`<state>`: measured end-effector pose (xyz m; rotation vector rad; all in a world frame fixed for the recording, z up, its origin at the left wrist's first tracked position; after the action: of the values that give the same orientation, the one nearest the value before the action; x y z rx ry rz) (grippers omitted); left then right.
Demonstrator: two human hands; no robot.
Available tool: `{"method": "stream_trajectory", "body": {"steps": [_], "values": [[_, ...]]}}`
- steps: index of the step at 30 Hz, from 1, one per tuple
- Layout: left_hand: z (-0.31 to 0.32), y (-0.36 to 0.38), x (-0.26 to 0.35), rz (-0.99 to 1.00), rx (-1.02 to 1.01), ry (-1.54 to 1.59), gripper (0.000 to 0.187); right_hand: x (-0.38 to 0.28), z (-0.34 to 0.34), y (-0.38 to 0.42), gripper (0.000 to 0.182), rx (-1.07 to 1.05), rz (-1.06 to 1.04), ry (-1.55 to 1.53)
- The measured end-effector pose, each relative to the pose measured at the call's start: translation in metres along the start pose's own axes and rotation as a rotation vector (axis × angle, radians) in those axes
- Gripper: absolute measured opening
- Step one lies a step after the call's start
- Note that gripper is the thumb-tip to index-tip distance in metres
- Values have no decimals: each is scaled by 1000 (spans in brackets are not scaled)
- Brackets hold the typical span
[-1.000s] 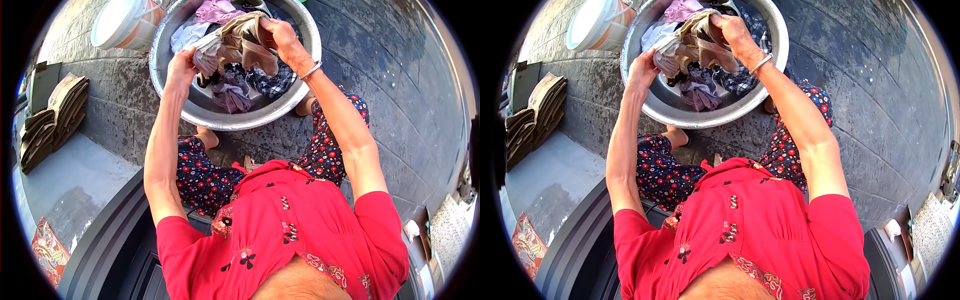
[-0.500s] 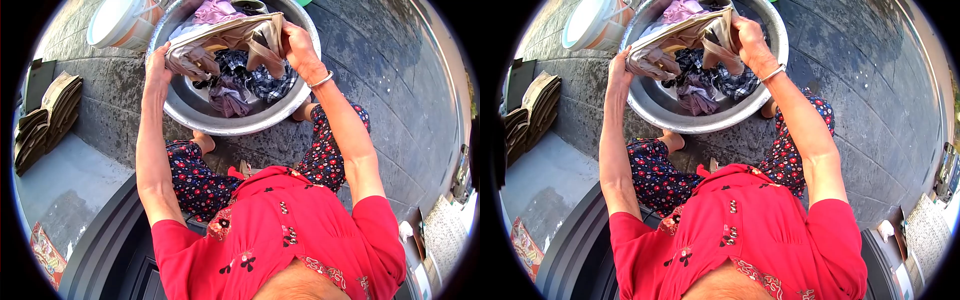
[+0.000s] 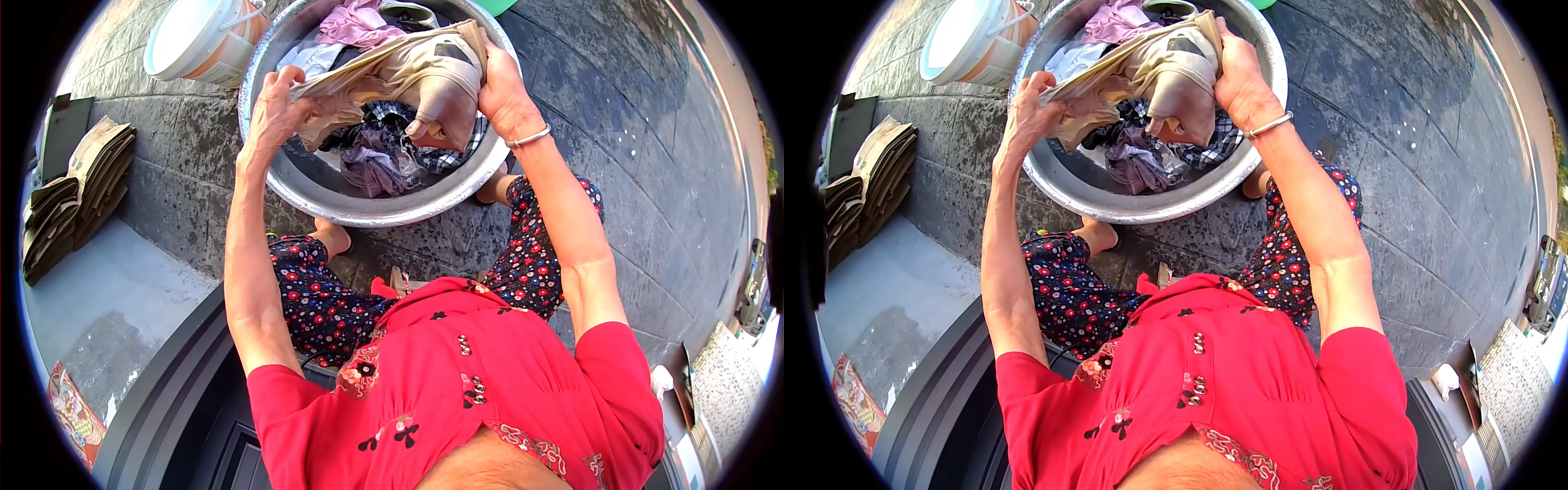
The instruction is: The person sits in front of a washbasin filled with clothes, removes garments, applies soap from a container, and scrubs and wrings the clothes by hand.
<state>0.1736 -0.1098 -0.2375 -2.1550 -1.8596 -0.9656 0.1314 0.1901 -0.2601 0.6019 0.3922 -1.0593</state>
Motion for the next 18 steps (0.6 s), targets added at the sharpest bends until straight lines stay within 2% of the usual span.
{"method": "stream_trajectory", "body": {"steps": [1, 4, 7, 8, 9, 11, 12, 13, 15, 16, 17, 18], "values": [[-3, -1, -4, -6, 4, -1, 47, -2, 6, 3, 36, -5, 5, -1], [-15, 1, -10, -90, 147, 151, 22, -5, 15, 10, 34, -118, 81, 65], [-21, 1, -21, -193, 200, 306, 21, -9, 28, 21, 31, -148, 78, 220], [-19, 2, -23, -113, 253, 293, 22, -10, 28, 20, 33, -190, 95, 207], [-20, 1, -25, -118, 255, 292, 22, -9, 25, 17, 33, -193, 99, 206], [-22, 0, -30, -129, 408, 399, 23, -8, 19, 11, 37, -152, 33, 446], [-22, -1, -31, -131, 405, 397, 23, -7, 22, 12, 36, -142, -13, 519], [-20, -1, -32, -123, 367, 575, 23, -3, 22, 13, 36, -137, -9, 516], [-16, -6, -30, -98, 295, 932, 25, 2, 20, 9, 29, -167, -108, 802], [-15, -11, -28, -123, 301, 954, 23, 5, 18, 7, 25, -174, -155, 935], [-13, -12, -25, -122, 295, 953, 23, 10, 15, 5, 25, -167, -156, 933], [-12, -14, -18, -53, 278, 1130, 21, 14, 16, 3, 25, -119, -165, 964]]}}
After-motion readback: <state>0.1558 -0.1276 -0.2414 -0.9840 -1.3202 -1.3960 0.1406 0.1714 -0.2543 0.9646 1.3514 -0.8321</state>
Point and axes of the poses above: each hand's wrist, its own y-axis away from the middle knuckle, its own z-axis out of the palm, x = y × z, the point moved 2 cm from there along -y, towards the middle knuckle, and after that the axes turned 15 degrees about -x, right-handed, at the moved point
